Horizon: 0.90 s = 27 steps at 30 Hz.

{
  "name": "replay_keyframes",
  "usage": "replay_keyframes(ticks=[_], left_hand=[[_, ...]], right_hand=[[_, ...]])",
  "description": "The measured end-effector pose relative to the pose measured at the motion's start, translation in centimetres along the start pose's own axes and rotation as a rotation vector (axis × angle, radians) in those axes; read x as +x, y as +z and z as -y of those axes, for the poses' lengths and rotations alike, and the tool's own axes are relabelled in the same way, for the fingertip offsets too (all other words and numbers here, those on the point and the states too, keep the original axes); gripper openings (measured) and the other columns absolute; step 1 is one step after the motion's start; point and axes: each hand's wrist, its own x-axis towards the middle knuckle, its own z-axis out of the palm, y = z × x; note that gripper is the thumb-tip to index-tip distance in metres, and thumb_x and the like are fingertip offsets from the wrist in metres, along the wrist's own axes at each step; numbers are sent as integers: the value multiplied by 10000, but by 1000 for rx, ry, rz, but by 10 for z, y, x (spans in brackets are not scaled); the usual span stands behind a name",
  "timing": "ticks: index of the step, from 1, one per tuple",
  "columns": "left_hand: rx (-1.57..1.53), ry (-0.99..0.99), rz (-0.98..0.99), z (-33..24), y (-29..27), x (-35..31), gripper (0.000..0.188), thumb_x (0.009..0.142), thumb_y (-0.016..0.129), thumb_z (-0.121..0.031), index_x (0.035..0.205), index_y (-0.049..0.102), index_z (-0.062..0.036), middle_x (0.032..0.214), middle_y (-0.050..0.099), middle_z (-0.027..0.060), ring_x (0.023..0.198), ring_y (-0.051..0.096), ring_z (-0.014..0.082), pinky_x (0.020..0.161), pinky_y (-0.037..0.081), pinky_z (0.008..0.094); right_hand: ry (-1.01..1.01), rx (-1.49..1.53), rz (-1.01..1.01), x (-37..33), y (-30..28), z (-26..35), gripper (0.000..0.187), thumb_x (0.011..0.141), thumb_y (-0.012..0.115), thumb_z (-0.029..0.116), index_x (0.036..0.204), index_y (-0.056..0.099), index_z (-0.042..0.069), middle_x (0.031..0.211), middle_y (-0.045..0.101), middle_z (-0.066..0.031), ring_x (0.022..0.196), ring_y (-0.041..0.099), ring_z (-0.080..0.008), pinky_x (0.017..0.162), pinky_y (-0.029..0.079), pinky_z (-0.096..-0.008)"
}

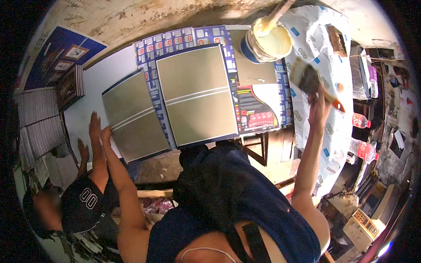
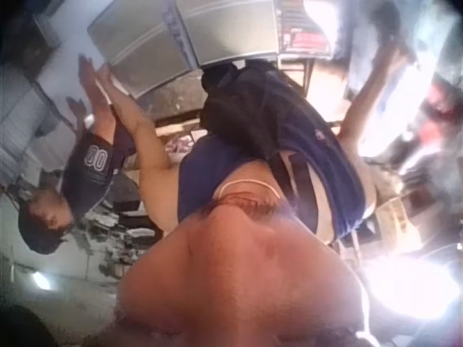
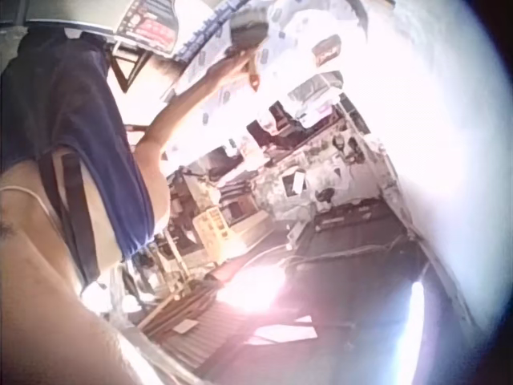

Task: The person applies a liquid coating to the surface of several folder-like items using a wide brush, dipping the brush into a bucket of liquid repeatedly.

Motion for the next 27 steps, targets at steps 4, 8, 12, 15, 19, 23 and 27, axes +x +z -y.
replay_keyframes(ticks=[4,8,12,15,19,23,27], left_hand=[[51,60,-349,-45,-10,-14,448,878,619,-260,1243,603,-2,1146,650,230,1046,628,373,876,478,486],[-234,385,-232,-130,44,-100,554,885,689,-323,1300,549,16,1221,595,229,1130,569,375,940,455,467],[-123,486,-198,-164,83,-218,586,873,715,-331,1310,532,14,1234,559,237,1204,513,383,1022,405,458],[-96,479,-200,-125,105,-262,582,879,703,-365,1285,544,21,1230,548,265,1201,507,415,1017,402,465],[2,252,-7,-81,118,-312,544,890,686,-355,1252,558,30,1218,553,264,1159,527,432,987,420,479],[-185,231,2,41,155,-364,472,909,666,-235,1271,549,45,1243,578,236,1117,581,352,927,460,448],[-181,-202,167,55,167,-407,485,934,646,-218,1319,519,49,1276,584,221,1094,600,263,900,481,396]], right_hand=[[-444,-270,198,61,36,24,319,946,656,207,1152,647,-36,935,665,-41,732,587,-102,654,483,-264],[-677,-560,322,135,92,15,246,904,671,231,1023,713,19,878,736,-136,745,698,-212,673,540,-334],[-688,-869,316,162,140,-35,307,804,700,339,846,690,36,864,689,-255,800,686,-398,708,548,-458],[-599,-1025,405,185,157,-81,332,782,721,354,950,696,69,896,689,-250,837,682,-386,763,535,-473],[-441,-1155,509,201,158,-73,370,771,687,376,938,700,47,877,706,-223,838,700,-347,763,542,-450],[-362,-1002,660,219,160,-24,461,817,636,431,783,701,-24,687,701,-134,577,687,-223,598,554,-333],[-309,-875,668,227,153,3,448,844,593,404,703,677,-13,577,646,-82,471,629,-170,479,512,-315]])
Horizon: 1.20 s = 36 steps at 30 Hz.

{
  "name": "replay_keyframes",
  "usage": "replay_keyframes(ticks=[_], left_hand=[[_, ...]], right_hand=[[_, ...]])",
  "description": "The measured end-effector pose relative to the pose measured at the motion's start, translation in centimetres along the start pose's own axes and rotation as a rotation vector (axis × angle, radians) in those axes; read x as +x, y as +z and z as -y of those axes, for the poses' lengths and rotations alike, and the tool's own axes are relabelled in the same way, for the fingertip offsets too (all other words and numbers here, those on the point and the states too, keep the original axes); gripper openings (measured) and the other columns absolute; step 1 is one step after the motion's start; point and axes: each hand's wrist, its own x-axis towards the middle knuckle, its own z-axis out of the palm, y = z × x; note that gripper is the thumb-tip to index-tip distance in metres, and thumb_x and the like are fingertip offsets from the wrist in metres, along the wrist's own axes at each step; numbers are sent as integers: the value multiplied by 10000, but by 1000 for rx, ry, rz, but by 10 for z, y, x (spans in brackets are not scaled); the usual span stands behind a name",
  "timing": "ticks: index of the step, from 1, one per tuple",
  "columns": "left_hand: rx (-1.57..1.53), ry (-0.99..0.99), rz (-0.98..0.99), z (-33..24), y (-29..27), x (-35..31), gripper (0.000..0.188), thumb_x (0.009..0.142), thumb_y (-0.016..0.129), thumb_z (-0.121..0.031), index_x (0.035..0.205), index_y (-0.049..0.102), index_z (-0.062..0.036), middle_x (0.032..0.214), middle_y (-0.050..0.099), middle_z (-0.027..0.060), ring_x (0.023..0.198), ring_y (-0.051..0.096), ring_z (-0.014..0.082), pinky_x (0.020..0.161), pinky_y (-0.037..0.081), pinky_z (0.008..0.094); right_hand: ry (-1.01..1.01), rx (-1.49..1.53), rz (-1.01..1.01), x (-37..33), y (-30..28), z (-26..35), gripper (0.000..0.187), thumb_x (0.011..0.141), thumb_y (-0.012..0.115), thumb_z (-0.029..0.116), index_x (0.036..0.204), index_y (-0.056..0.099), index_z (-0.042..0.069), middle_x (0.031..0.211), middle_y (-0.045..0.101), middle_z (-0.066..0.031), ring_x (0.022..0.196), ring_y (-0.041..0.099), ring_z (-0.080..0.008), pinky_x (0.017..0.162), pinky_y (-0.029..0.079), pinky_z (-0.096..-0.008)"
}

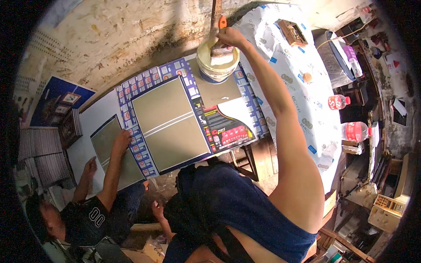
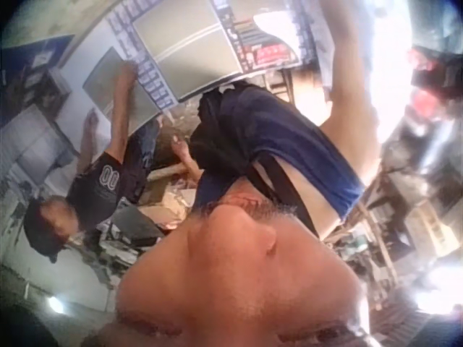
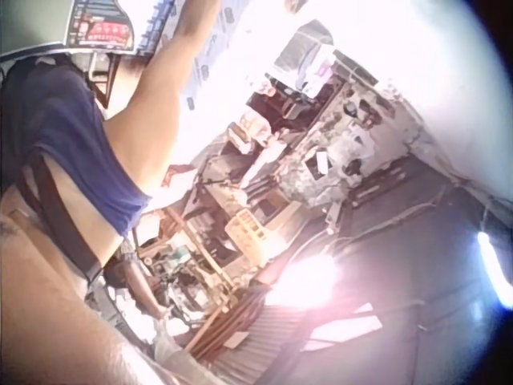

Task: The person applies a liquid coating to the surface of several folder-like items using a wide brush, dipping the brush into a bucket of liquid repeatedly.

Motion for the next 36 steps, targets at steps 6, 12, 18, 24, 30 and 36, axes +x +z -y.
replay_keyframes(ticks=[6,12,18,24,30,36], left_hand=[[-8,152,31,-59,3,-26,530,949,642,-296,1346,505,26,1262,591,201,1077,610,296,926,476,408],[-97,620,-150,-141,10,-25,540,930,651,-304,1344,498,7,1286,540,217,1187,531,380,975,434,474],[267,941,-268,-255,23,-37,761,780,768,-345,1344,425,33,1330,466,239,1225,445,437,981,405,547],[549,710,-172,-282,53,-49,1052,709,782,-551,1460,293,0,1507,282,217,1373,298,433,998,339,674],[563,615,-213,-258,73,-43,1253,625,747,-704,1512,203,-7,1563,199,205,1428,218,430,1039,295,684],[562,663,-217,-268,62,-30,1090,706,724,-652,1452,308,24,1519,279,215,1402,270,423,1042,297,666]], right_hand=[[31,-301,309,18,-7,38,405,847,494,334,659,580,-14,545,592,-126,381,537,-219,382,430,-388],[-153,-649,406,19,-28,131,345,877,479,296,844,569,-36,601,576,-112,411,547,-206,393,459,-378],[-474,-1090,373,-8,53,201,556,783,681,198,1258,475,-5,902,693,-199,860,694,-376,713,551,-483],[-971,-783,-9,-63,223,162,400,960,480,192,1351,465,107,1053,675,-150,836,700,-309,649,582,-445],[-605,166,-57,-125,319,157,311,862,636,198,1136,592,57,968,633,-221,883,630,-432,695,523,-484],[-321,47,-279,-97,252,44,277,796,739,267,923,662,34,770,679,-174,714,684,-275,669,529,-386]])
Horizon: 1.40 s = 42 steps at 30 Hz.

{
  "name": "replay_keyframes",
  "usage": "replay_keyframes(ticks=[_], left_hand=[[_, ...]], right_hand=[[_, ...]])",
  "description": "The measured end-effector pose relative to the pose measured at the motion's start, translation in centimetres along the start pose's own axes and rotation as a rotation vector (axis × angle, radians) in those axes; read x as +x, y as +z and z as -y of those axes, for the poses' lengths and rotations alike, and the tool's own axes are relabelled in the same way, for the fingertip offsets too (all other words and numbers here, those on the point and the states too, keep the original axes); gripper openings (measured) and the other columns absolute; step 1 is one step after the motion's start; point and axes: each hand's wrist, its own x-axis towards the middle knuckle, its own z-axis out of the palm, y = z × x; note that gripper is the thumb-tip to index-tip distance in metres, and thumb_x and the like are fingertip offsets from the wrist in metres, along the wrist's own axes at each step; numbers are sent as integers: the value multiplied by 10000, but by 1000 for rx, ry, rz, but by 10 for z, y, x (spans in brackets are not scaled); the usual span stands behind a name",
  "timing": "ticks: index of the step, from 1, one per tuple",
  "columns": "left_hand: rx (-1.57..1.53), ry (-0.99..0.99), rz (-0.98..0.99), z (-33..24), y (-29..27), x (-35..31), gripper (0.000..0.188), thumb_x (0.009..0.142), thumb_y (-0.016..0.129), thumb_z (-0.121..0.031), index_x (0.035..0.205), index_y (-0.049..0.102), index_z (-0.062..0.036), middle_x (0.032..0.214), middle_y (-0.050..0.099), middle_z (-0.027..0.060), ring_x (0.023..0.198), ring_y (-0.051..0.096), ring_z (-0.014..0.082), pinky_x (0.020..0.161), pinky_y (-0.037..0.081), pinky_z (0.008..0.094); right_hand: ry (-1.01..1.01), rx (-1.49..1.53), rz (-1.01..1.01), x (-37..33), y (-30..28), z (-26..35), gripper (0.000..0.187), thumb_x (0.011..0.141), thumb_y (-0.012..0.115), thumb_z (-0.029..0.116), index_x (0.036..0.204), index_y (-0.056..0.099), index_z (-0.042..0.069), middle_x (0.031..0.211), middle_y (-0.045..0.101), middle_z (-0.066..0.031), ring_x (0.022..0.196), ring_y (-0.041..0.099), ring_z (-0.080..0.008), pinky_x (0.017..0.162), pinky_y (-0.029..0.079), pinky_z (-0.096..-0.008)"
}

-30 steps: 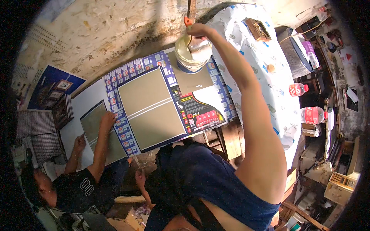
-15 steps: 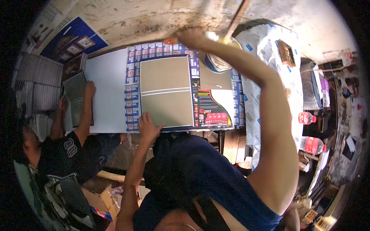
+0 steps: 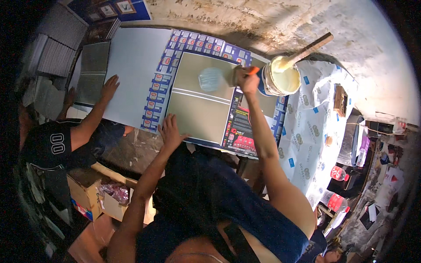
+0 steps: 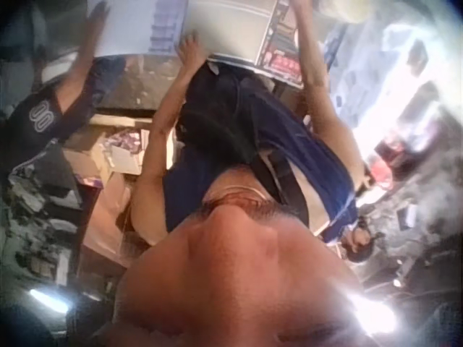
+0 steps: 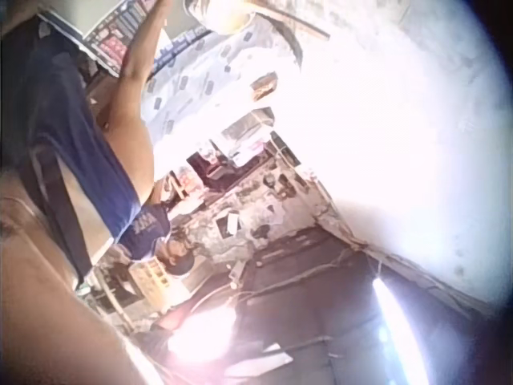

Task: The person applies a liquid coating to the surface of several folder-like items using a wide brush, dipping the brush into a bucket of liquid repeatedly.

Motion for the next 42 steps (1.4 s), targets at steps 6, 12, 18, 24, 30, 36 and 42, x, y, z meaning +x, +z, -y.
replay_keyframes(ticks=[6,12,18,24,30,36,42], left_hand=[[-787,-47,-417,15,-53,227,694,935,538,-519,1303,496,68,1240,547,343,1150,532,475,972,427,511],[-565,92,-28,99,-80,411,996,903,97,-767,1403,466,11,1471,369,299,1380,360,433,1160,270,443],[-460,-57,174,-24,-71,425,970,876,135,-800,1453,433,-79,1530,306,245,1466,212,369,1198,185,430],[-445,-89,210,-28,-66,429,957,845,209,-829,1473,423,-139,1550,290,216,1453,258,366,1190,208,432],[-465,-130,222,-19,-67,428,1016,823,245,-850,1484,389,-93,1550,286,219,1448,268,367,1185,226,433],[-559,4,-430,-19,-66,348,753,864,580,-610,1295,548,7,1321,529,244,1236,513,409,1025,428,481],[-235,102,-303,-27,-23,95,923,756,754,-474,1410,353,39,1419,369,280,1305,377,457,1056,344,552]], right_hand=[[493,1230,-103,-50,-101,19,320,922,625,93,1214,589,-31,1160,646,-100,1008,640,-177,872,518,-314],[698,1618,-202,-97,-115,73,341,996,501,143,1265,534,-64,1285,606,-154,1195,576,-236,1073,423,-368],[686,1775,-409,-171,-185,41,277,987,559,177,1184,573,-17,1104,671,-152,877,651,-175,736,551,-272],[620,1868,-486,-183,-187,43,269,989,573,221,1164,608,20,1117,681,-109,807,640,-140,660,516,-253],[416,1978,-311,-182,-176,52,359,978,581,242,1281,554,51,1263,626,-87,1087,609,-178,855,509,-322],[583,1732,-217,-138,-163,70,455,994,533,218,1420,448,83,1446,489,-98,1327,464,-244,1132,345,-454],[635,1486,23,-87,-68,34,401,943,623,138,1323,533,45,1273,605,-80,1153,581,-212,1010,460,-356]])
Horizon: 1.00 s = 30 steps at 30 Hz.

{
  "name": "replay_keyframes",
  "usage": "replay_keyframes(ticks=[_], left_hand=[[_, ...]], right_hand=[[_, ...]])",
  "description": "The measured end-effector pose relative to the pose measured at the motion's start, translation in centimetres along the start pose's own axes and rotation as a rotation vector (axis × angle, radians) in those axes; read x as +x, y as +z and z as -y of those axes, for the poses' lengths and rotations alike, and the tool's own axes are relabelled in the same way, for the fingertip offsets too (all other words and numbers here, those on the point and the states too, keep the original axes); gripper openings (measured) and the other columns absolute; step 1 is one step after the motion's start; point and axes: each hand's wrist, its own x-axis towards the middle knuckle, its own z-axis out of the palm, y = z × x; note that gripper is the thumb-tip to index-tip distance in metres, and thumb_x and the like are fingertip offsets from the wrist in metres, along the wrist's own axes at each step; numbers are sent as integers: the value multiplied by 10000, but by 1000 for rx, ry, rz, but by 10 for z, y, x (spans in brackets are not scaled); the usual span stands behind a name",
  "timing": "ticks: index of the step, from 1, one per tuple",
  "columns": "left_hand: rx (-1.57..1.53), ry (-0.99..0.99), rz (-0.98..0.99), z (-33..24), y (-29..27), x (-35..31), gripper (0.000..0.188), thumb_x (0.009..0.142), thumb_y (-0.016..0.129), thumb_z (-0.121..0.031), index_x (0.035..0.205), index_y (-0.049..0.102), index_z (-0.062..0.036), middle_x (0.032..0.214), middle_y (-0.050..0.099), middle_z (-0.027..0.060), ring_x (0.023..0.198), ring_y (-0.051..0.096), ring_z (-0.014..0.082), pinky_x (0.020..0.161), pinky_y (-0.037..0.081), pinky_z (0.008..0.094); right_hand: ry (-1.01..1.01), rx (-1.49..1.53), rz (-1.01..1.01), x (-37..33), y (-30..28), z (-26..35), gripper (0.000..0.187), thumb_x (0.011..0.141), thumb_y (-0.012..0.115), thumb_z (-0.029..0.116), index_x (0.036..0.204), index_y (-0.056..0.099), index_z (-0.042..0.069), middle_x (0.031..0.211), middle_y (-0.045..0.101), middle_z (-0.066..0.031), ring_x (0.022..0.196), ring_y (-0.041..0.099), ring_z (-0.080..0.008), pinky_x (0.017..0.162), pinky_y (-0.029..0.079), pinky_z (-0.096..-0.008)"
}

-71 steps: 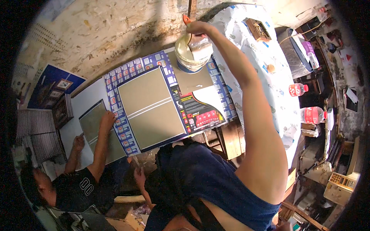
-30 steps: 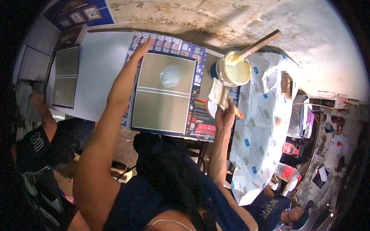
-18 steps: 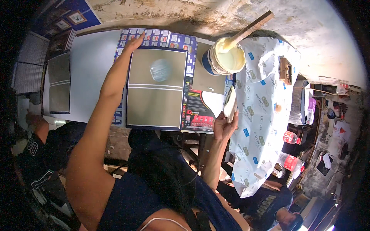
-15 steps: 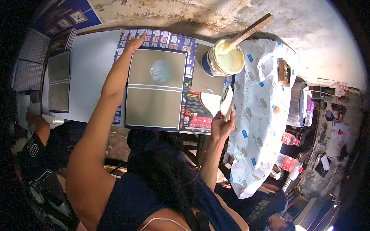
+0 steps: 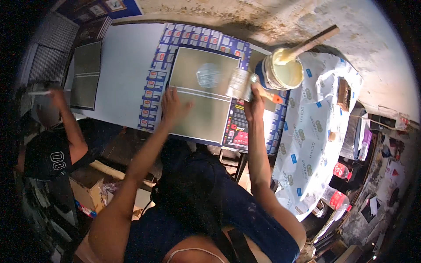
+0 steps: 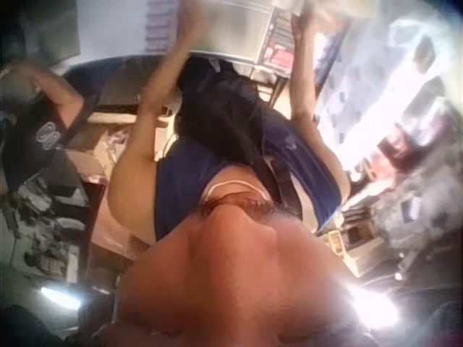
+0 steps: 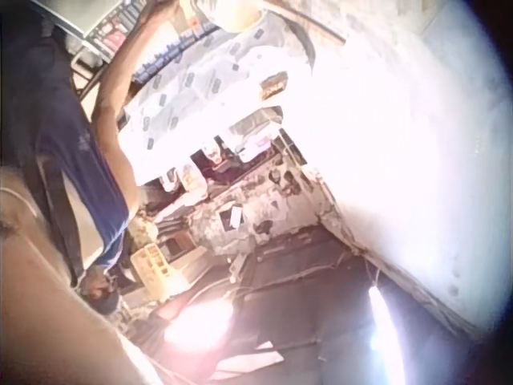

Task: The person applies a liquid coating to the surface of several folder-like items using a wide brush, dipping the brush into a bucket of liquid repeatedly.

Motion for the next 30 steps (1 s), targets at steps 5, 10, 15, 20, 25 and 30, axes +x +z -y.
replay_keyframes(ticks=[5,10,15,20,25,30], left_hand=[[26,-212,254,2,-19,-108,1146,689,777,-595,1479,238,38,1519,208,254,1406,196,458,1091,233,640],[-25,-193,191,16,-2,-122,1222,657,760,-657,1506,204,24,1540,192,242,1432,156,458,1122,177,632],[-56,-215,203,21,2,-120,1237,670,731,-686,1525,172,12,1566,179,238,1458,130,445,1150,128,619],[-94,-248,210,24,5,-121,1226,666,741,-676,1520,191,8,1570,177,231,1464,130,430,1155,123,615],[-132,-256,195,27,8,-123,1223,661,755,-662,1521,191,0,1566,191,221,1460,141,431,1157,119,613],[-182,-268,232,30,12,-124,1215,666,808,-583,1531,162,-26,1574,162,206,1464,104,432,1145,107,646]], right_hand=[[-284,-955,511,67,45,-75,258,884,680,141,1091,679,-12,1072,680,-112,959,654,-207,828,513,-313],[-705,-1502,839,181,75,-86,207,838,680,132,1041,724,133,1061,704,-107,889,682,-283,764,554,-331],[-703,-1479,1048,169,124,-94,240,832,683,163,1069,720,143,1037,713,-95,846,692,-266,675,559,-347],[-466,-1545,1395,136,154,-118,330,839,658,148,1164,699,110,1067,706,-122,968,659,-248,819,530,-402],[-787,-1653,1193,157,187,-115,400,791,683,50,1178,703,146,1135,687,-114,951,660,-231,814,546,-360],[-461,-1668,1452,134,166,-137,285,797,731,254,1080,727,225,1004,686,-76,920,663,-246,853,544,-375]])
